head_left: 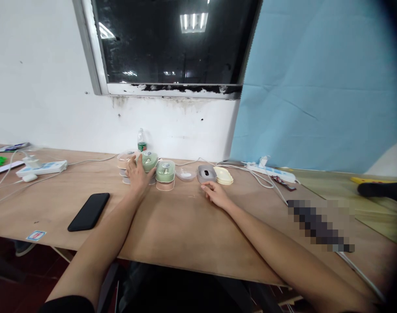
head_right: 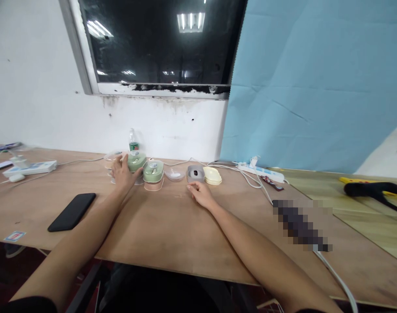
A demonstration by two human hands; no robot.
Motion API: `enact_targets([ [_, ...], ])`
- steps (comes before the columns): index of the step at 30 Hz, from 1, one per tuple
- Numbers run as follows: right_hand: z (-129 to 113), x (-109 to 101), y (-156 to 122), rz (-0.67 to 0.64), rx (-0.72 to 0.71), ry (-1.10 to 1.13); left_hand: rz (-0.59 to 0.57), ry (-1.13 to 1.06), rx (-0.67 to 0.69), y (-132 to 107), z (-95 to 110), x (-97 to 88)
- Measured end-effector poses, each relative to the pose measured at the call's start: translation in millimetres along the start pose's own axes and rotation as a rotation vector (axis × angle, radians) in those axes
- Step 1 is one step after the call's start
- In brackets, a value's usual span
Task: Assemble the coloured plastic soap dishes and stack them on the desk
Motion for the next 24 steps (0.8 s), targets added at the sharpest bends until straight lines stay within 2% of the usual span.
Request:
enact_targets([
  [3,-6.6,-13.1,0.5,0.115,-0.057,-0.152,0.017,-0.062,0.079,-4.9,13.9,-4.8],
  [7,0.8,-44.5,4.4,0.320,-0.046,-0.276,-0.021,-0.159,0.255,-20.5,47.5,-6.5],
  [9,13.0,-62.3,7.0,0.395,0.012,-0.305,-0.136,-0.210,0.399,-33.6,71.3,1.1],
  [11,28.6,-77.0,9.3,0.423,0.111,-0.343,-0.320,-0.265,0.566,-52.5,96.8,14.0],
  [15,49.6,-87.9,12.1,0.378,0.270,-0.436,-0.688,-0.352,0.848,-97.3,134.2,36.9],
  [17,50.9,-85.7,13.5,0.345,0.276,-0.481,-0.821,-0.347,0.901,-112.0,140.1,47.1],
  [19,51.0,-84.3,14.1,0.342,0.273,-0.509,-0.900,-0.320,0.901,-118.1,138.9,55.9],
  [24,61.3,-96.5,9.1,0.453,0.340,-0.423,-0.901,-0.257,0.812,-108.1,123.5,64.2],
])
Point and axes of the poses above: each hand's wrist, its own y-axis towards the middle knuckle, its own x-axis out of the palm, z = x × y, the point moved 9 cm from there along y, towards the middle knuckle, and after that the axes turned 5 degrees about -z, right-handed, at the moved point
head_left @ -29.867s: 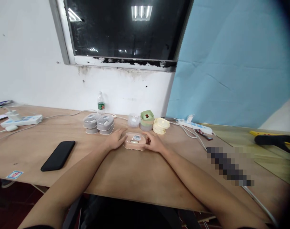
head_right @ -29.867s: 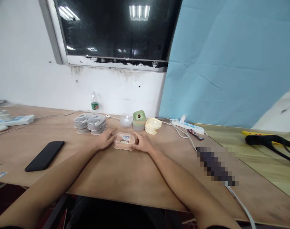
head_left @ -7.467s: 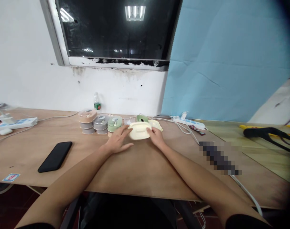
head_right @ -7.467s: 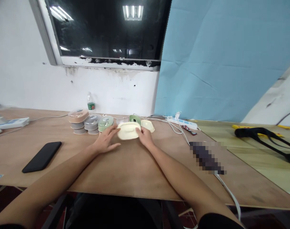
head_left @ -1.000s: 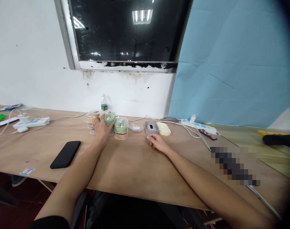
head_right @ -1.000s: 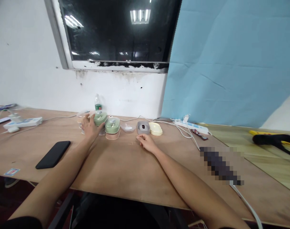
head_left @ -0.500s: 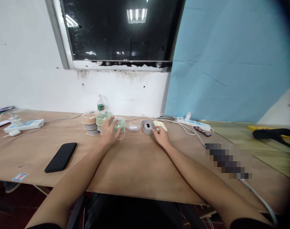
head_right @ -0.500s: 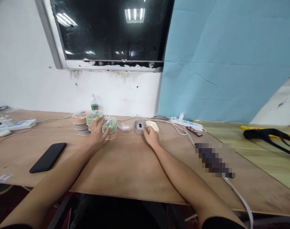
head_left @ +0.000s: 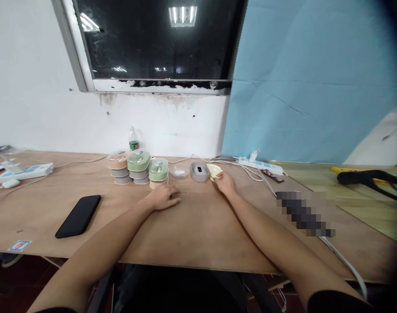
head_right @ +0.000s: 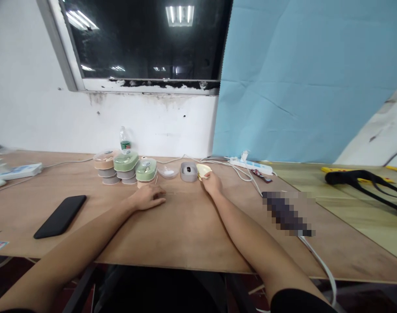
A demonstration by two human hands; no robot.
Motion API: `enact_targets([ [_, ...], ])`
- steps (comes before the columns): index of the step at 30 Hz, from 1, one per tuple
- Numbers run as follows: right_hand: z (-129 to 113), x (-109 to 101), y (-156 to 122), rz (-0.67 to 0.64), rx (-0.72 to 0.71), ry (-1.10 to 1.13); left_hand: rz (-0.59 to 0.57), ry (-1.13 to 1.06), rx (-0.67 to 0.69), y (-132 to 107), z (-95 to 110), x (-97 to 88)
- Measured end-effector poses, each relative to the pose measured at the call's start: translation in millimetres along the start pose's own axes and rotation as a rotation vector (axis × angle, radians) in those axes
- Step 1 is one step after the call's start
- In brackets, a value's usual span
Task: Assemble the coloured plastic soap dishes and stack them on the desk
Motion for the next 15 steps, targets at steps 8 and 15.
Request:
enact_targets([
  [8,-35.0,-35.4,-29.5,0.252,-0.258,0.355,0.030,-0.026,-0.051,-3.0,-8.4,-5.8],
  [15,-104.3,-6.5,-88.5,-0.058,-0.619,0.214,0.262,-0.170,-0.124,-11.2,-14.8,-25.7],
])
Point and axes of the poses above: each hand's wrist, its own y-axis towards the middle knuckle, its own x-axis out of the palm, z = x × y, the point moved 9 cm from there along y, towards the middle knuckle, and after that the axes turned 5 degrees about -z, right-handed, at the moved point
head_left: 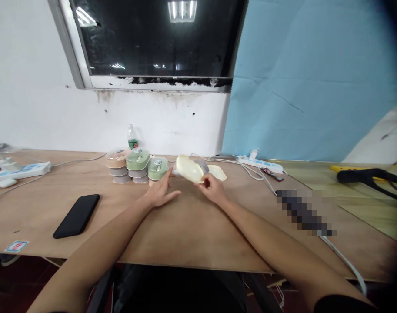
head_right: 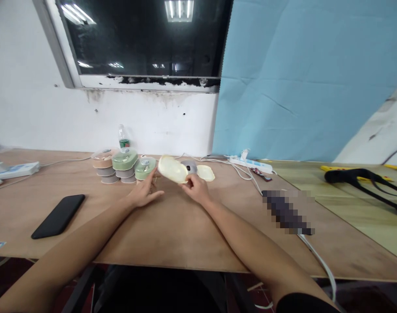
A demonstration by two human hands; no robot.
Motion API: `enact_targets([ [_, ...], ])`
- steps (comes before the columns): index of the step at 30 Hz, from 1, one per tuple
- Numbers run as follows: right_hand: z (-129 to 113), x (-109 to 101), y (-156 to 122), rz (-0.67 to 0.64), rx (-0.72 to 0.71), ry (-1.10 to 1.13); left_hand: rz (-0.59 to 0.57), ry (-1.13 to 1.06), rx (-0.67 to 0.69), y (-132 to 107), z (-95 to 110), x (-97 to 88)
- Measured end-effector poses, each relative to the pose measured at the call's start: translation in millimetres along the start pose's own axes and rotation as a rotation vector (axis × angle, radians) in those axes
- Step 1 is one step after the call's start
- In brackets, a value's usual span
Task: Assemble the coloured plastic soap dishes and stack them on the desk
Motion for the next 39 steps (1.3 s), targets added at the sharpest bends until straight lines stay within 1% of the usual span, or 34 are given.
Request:
enact_targets([
  [2,-17.9,12.7,-4.1,-0.087,-0.111,-0.037,0.046,-0.026,-0.005,-1.1,-0.7,-5.1],
  [3,-25.6,15.9,-5.8,-0.103,-0.173,-0.042,0.071,-0.030,0.009,-1.7,0.1,-7.7],
  [6,-39.2,15.8,-8.3,-0.078,-0.314,-0.039,0.149,-0.028,0.041,-2.9,0.7,-15.3],
  [8,-38.7,12.9,-7.1,-0.056,-0.336,-0.036,0.168,-0.017,0.027,-2.8,-1.7,-18.0],
  [10,-32.6,9.8,-4.4,-0.041,-0.305,-0.035,0.150,0.006,0.004,-1.8,-3.9,-18.7],
  [13,-20.4,6.1,-0.7,-0.027,-0.213,-0.021,0.072,0.070,-0.020,0.0,-4.6,-16.0],
  [17,-11.1,5.1,0.9,-0.033,-0.118,0.010,-0.069,0.183,-0.033,1.8,-2.8,-4.2],
  [20,-8.6,5.1,0.9,-0.043,-0.079,0.029,-0.156,0.190,-0.036,2.0,-1.0,5.7],
  [22,-6.5,5.9,1.3,-0.055,-0.058,0.035,-0.155,0.148,-0.038,1.9,0.2,6.3],
  [24,-3.1,8.8,2.3,-0.081,-0.037,0.040,-0.101,0.102,-0.053,1.7,-0.2,1.3],
  [26,2.5,14.4,3.8,-0.126,-0.002,0.063,-0.071,0.077,-0.068,1.4,-2.1,-1.6],
  [27,5.6,19.0,4.3,-0.166,0.019,0.078,-0.083,0.078,-0.072,1.5,-3.2,-0.2],
  [29,10.7,32.5,3.8,-0.294,0.060,0.076,-0.156,0.101,-0.073,1.7,-5.6,8.0],
  [31,13.4,45.1,0.9,-0.425,0.085,0.011,-0.248,0.128,-0.072,1.4,-8.7,18.9],
  [32,14.2,47.9,-0.1,-0.455,0.092,-0.033,-0.278,0.137,-0.077,1.2,-10.7,23.1],
  [33,15.1,47.4,0.0,-0.449,0.101,-0.073,-0.299,0.142,-0.081,1.0,-12.5,26.3],
  [34,16.1,43.7,1.3,-0.407,0.111,-0.100,-0.309,0.145,-0.083,1.0,-13.8,28.2],
  [37,23.3,24.5,7.4,-0.208,0.152,-0.129,-0.317,0.155,-0.076,1.0,-15.3,30.1],
  [39,35.1,14.1,11.1,-0.118,0.203,-0.132,-0.323,0.161,-0.068,0.9,-14.9,29.9],
])
Point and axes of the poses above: each hand's wrist, its own y-axis towards the middle knuckle, its own x-axis out of the palm, z = x × y, the point moved 9 cm from there along y, towards the middle knuckle, and after that the axes turned 5 degrees about -z, right-handed, at the moved point
